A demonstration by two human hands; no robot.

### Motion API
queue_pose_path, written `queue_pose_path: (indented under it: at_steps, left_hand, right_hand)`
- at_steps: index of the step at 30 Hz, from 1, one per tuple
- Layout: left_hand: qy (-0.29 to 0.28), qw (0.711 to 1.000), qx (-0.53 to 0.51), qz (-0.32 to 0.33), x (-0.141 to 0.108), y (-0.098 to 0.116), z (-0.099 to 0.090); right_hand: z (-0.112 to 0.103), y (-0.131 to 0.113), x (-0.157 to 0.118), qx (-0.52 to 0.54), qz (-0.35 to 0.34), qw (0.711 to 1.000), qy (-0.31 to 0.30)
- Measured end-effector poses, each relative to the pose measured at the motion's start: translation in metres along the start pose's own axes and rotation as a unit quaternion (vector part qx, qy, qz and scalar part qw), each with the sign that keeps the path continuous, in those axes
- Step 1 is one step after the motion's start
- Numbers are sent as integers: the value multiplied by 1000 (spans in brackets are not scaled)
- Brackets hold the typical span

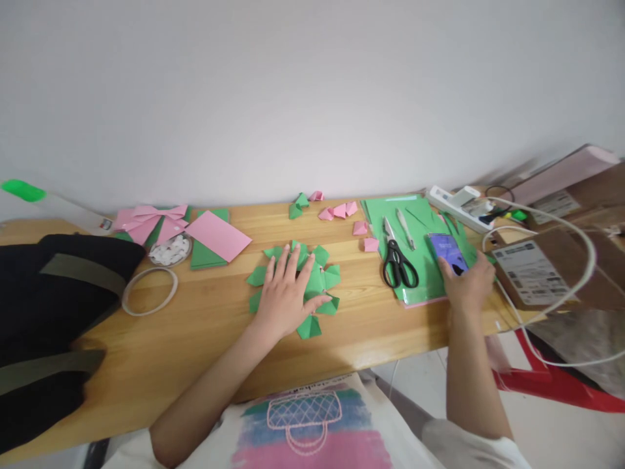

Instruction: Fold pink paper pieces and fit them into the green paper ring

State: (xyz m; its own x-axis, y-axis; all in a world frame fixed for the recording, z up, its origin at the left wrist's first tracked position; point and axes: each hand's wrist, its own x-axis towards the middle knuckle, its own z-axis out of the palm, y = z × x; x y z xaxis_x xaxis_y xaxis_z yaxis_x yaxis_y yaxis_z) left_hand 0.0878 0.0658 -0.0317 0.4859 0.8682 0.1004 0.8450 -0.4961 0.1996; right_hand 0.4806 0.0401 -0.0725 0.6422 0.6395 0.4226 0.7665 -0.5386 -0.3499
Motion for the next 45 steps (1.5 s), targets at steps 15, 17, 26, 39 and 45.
queue_pose_path:
  at_steps: [15,17,26,39,45]
  left_hand:
    - [18,1000,-7,1,-1,0,-4]
    - [21,1000,-8,1,-1,0,-3]
    - [31,1000,-4,4,1,-1,-1]
    - [45,999,-22,9,-2,-1,-4]
    - [68,997,-19,17,-3,-2,-4]
  right_hand:
    - [11,4,9,95,-26,994,-47]
    - [12,5,15,119,-37,991,-48]
    - [-22,21,-18,148,-30,988,26]
    - [-22,33,-41,169,-19,985,11]
    - [-20,31,-29,149,-19,989,-8]
